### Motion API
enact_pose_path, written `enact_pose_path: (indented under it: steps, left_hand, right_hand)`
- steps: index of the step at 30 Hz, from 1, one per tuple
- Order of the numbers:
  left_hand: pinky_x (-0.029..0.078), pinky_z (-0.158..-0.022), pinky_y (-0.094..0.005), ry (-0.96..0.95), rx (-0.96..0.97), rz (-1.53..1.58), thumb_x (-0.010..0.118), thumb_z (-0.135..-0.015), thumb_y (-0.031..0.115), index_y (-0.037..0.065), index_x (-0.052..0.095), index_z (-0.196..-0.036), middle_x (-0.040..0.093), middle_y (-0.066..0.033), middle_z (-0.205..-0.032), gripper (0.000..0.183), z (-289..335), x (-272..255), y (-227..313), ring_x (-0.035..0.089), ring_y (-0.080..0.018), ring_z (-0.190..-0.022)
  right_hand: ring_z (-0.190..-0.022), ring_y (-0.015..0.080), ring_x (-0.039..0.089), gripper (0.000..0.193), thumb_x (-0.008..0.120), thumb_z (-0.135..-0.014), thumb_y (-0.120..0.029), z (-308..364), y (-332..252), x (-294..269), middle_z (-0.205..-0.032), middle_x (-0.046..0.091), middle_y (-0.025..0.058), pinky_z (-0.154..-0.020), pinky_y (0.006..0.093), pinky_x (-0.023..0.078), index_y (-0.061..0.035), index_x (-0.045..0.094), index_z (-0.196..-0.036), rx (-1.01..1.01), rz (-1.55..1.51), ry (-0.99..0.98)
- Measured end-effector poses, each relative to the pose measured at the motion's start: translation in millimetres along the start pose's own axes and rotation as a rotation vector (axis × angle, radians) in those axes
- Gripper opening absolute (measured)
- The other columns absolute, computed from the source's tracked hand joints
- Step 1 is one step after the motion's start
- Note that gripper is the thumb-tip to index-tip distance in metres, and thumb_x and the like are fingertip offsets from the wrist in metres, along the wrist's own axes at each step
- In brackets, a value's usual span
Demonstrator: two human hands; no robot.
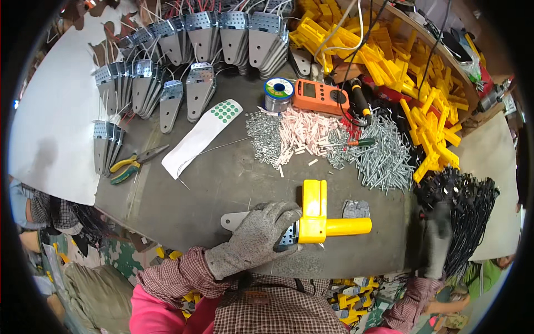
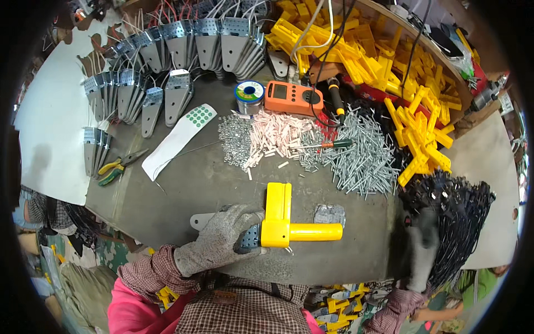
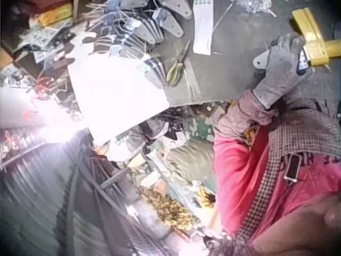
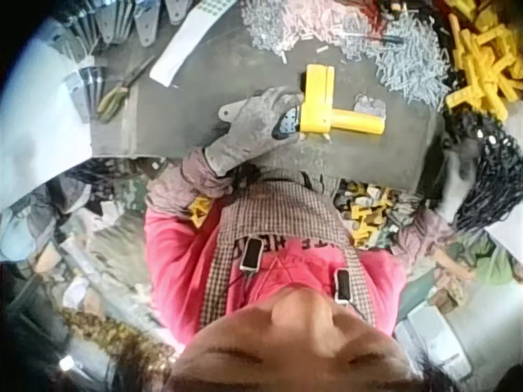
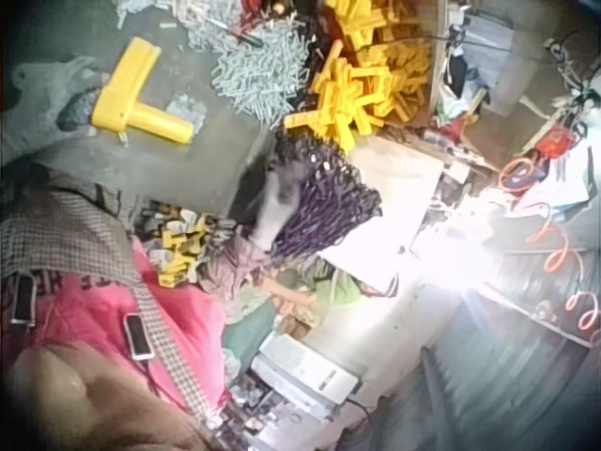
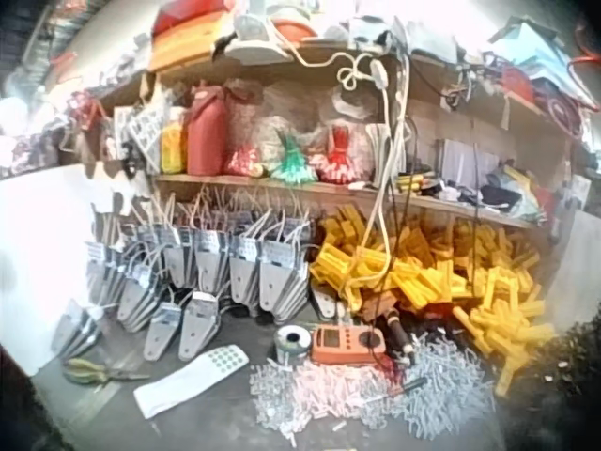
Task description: The person assembles a yellow electrical component by connecting wires to a metal plate using a soldering iron, then secures the assembly with fasteners using an electric screwdriver.
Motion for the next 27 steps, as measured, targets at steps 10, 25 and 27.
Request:
enact_pose_path:
  steps: [10,25,27]
  left_hand:
    - [0.038,-0.106,-0.0465,-0.105,-0.062,-0.004,0.081,-0.072,0.027,0.005,0.051,-0.132,0.051,-0.0156,-0.134,0.071,-6,-12,8,0.049,-0.0357,-0.123]
    - [0.041,-0.103,-0.0503,-0.138,-0.072,-0.054,0.080,-0.077,0.038,0.005,0.050,-0.135,0.051,-0.0190,-0.133,0.073,-8,-7,6,0.051,-0.0396,-0.120]
    - [0.041,-0.103,-0.0504,-0.119,-0.047,-0.062,0.080,-0.077,0.038,0.005,0.050,-0.135,0.051,-0.0196,-0.130,0.073,-6,-12,7,0.050,-0.0397,-0.120]
  right_hand:
    - [-0.104,0.0221,0.060,0.056,0.069,-0.090,-0.027,16,-121,110,-0.124,0.057,0.0118,-0.105,0.0476,0.044,-0.0118,0.045,-0.139,-0.014,-1.602,-0.025]
    - [-0.076,0.0144,0.058,0.030,0.064,-0.093,-0.017,39,-111,146,-0.091,0.053,0.0062,-0.080,0.0345,0.050,-0.0091,0.048,-0.117,0.180,-2.055,-0.031]
    - [-0.076,0.0142,0.059,0.030,0.064,-0.093,-0.018,41,-115,148,-0.092,0.053,0.0063,-0.080,0.0341,0.051,-0.0094,0.048,-0.117,0.214,-2.015,-0.013]
Point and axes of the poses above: each hand's wrist, its own z-axis away from the middle knuckle, its own x-axis out of the palm, y = z × x, the point moved 2 cm from there along -z, towards the middle knuckle
